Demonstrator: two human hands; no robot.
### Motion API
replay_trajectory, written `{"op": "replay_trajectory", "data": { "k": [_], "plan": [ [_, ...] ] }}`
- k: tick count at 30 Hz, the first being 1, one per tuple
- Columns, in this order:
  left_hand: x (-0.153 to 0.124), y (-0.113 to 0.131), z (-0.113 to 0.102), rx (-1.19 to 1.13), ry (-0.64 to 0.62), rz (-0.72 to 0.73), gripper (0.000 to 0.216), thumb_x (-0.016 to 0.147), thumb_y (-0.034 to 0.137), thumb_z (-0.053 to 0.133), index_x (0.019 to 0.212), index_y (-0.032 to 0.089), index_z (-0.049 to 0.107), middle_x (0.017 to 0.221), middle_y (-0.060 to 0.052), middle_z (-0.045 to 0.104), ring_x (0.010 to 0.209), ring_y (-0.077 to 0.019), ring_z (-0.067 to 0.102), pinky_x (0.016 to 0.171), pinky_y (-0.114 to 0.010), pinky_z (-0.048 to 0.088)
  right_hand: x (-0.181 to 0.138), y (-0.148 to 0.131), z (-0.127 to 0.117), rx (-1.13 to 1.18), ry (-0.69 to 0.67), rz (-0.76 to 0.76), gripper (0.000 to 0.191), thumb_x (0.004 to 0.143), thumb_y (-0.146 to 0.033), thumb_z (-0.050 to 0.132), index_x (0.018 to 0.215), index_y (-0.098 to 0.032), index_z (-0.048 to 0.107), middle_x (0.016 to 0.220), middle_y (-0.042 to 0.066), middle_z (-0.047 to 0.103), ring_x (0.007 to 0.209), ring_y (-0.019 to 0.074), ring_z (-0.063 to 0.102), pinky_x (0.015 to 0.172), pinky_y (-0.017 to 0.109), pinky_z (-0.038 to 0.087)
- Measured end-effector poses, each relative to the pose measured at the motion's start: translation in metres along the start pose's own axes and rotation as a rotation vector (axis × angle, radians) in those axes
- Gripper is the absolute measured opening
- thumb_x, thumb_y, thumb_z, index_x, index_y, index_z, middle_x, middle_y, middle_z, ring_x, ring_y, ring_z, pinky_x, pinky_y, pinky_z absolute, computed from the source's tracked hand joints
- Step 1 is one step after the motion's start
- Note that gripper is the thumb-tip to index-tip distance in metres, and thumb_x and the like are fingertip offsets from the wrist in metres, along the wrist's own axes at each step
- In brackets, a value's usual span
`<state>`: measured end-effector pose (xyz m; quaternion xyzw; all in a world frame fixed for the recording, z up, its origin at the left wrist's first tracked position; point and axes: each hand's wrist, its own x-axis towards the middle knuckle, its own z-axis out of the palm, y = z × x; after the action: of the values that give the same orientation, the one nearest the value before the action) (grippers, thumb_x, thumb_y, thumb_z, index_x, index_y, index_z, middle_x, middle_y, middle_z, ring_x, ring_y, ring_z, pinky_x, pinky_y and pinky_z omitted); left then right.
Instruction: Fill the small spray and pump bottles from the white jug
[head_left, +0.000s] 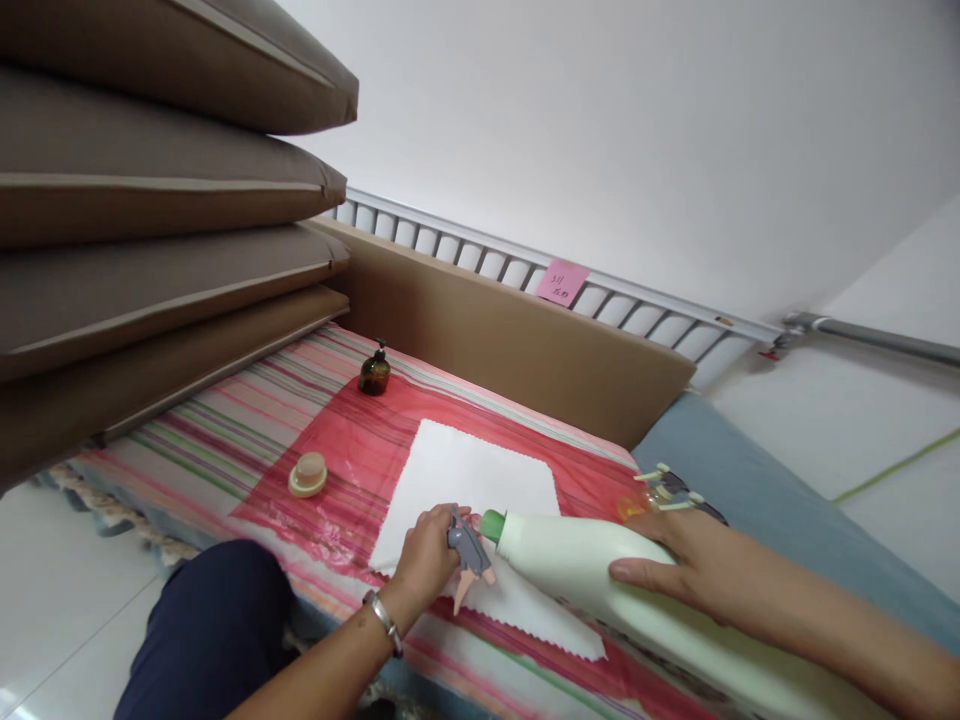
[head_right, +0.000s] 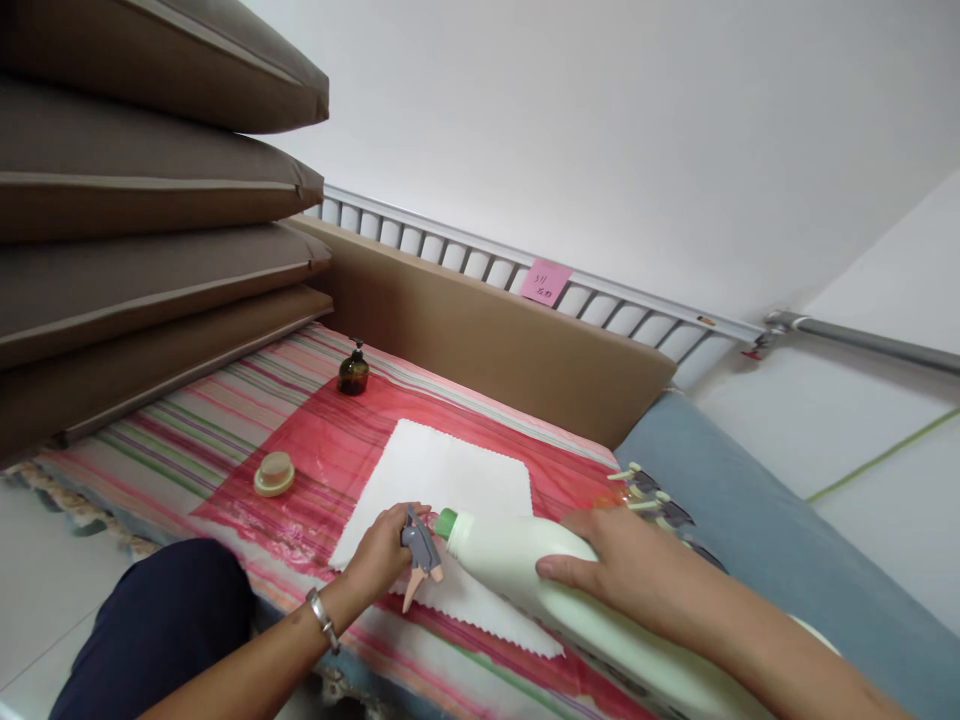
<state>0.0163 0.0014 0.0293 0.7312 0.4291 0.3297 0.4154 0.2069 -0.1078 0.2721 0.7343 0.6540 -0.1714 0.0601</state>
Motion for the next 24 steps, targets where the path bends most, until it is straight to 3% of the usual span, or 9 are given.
{"op": "replay_trajectory", "data": {
  "k": [13, 17, 24],
  "plan": [
    [0.0002, -0.0008, -0.0001, 0.000, -0.006, -0.003, 0.061, 0.058, -0.001, 0.050, 0.113, 0.022, 0.060, 0.115, -0.003, 0.063, 0.108, -0.0197, 0.052, 0.093, -0.029, 0.039, 0.0002, -0.0029, -0.0016, 0.016, -0.003, -0.002, 0.029, 0.078, -0.049, 0.053, 0.074, -0.021, 0.063, 0.080, 0.003, 0.070, 0.073, 0.0225, 0.063, 0.062, 0.027, 0.043],
    [-0.0002, -0.0003, -0.0003, -0.005, -0.003, 0.000, 0.060, 0.059, -0.001, 0.050, 0.114, 0.022, 0.059, 0.114, -0.003, 0.063, 0.106, -0.0192, 0.053, 0.092, -0.029, 0.040, -0.0018, -0.0072, -0.0031, 0.020, -0.014, -0.001, 0.027, 0.079, -0.044, 0.052, 0.074, -0.019, 0.063, 0.078, 0.005, 0.070, 0.068, 0.0213, 0.062, 0.055, 0.025, 0.042],
    [-0.0002, 0.0011, -0.0003, -0.005, -0.008, -0.010, 0.062, 0.057, -0.003, 0.048, 0.111, 0.021, 0.061, 0.116, -0.002, 0.063, 0.107, -0.0188, 0.053, 0.092, -0.028, 0.039, -0.0009, -0.0019, -0.0020, 0.005, -0.006, -0.011, 0.029, 0.079, -0.048, 0.053, 0.074, -0.021, 0.063, 0.079, 0.002, 0.070, 0.072, 0.0214, 0.063, 0.061, 0.026, 0.042]
  ]
}}
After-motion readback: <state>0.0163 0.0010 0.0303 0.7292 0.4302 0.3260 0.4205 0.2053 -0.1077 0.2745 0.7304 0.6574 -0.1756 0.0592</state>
